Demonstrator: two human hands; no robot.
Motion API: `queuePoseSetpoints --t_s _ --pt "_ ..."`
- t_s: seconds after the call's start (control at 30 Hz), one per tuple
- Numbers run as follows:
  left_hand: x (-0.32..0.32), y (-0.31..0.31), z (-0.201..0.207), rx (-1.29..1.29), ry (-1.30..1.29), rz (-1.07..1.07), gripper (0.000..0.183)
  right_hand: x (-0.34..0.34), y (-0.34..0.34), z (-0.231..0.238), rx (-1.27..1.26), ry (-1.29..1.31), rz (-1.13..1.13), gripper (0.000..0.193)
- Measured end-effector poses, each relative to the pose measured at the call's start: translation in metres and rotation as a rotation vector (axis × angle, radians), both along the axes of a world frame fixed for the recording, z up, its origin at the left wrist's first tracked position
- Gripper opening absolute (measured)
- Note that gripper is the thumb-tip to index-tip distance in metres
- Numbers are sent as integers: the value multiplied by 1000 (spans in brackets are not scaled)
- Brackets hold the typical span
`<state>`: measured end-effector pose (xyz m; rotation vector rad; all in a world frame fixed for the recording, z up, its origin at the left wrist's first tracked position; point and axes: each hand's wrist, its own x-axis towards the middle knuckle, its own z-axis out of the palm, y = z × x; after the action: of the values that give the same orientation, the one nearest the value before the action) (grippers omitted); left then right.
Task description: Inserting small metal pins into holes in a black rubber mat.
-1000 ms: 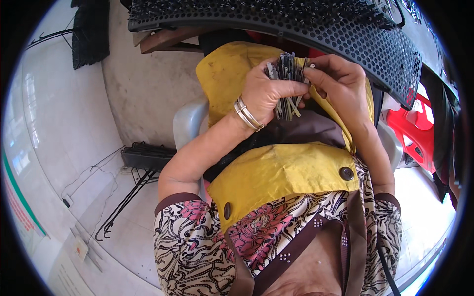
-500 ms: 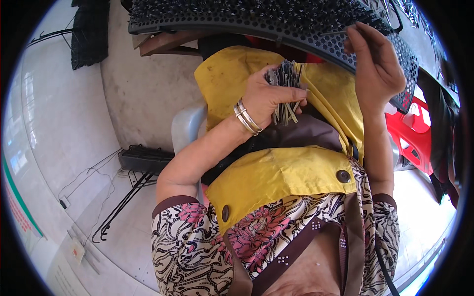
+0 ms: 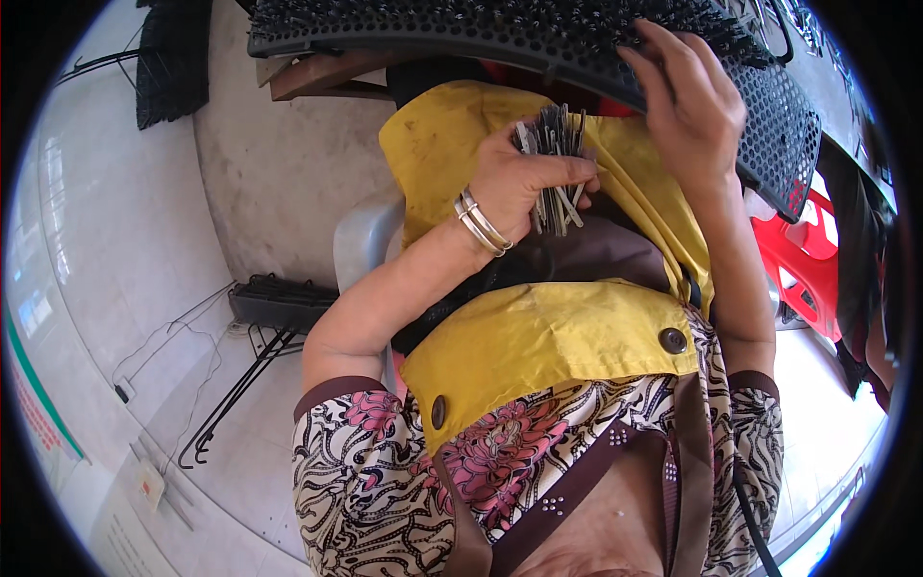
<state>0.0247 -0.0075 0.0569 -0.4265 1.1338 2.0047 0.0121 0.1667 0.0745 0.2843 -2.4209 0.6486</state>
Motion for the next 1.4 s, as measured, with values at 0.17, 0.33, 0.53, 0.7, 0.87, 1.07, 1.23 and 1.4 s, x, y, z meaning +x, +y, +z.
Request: queuePoseSetpoints --t_s 0.17,0.33,0.53,0.7,0.87,1.07,1.23,1.4 --pt "-1 -1 2 36 52 -13 25 40 -15 5 -673 -649 109 13" --pt "-3 1 0 35 98 -59 26 47 -15 -1 -1048 -940 262 10" --pt "-2 2 1 25 69 -29 24 54 -13 11 -819 -819 131 8" --pt "-2 -1 -4 3 21 -17 24 42 9 16 -781 -430 -87 9" --pt "-2 0 -4 36 -16 -21 21 18 16 8 -553 -68 -231 10" --pt "0 -4 -8 25 -28 1 20 0 12 4 -143 59 -71 10" --pt "-1 -1 -4 16 -34 5 21 -3 6 -2 81 -91 -22 18" --pt "-2 -2 -2 8 -27 5 23 17 1 -7 -151 -149 10 21"
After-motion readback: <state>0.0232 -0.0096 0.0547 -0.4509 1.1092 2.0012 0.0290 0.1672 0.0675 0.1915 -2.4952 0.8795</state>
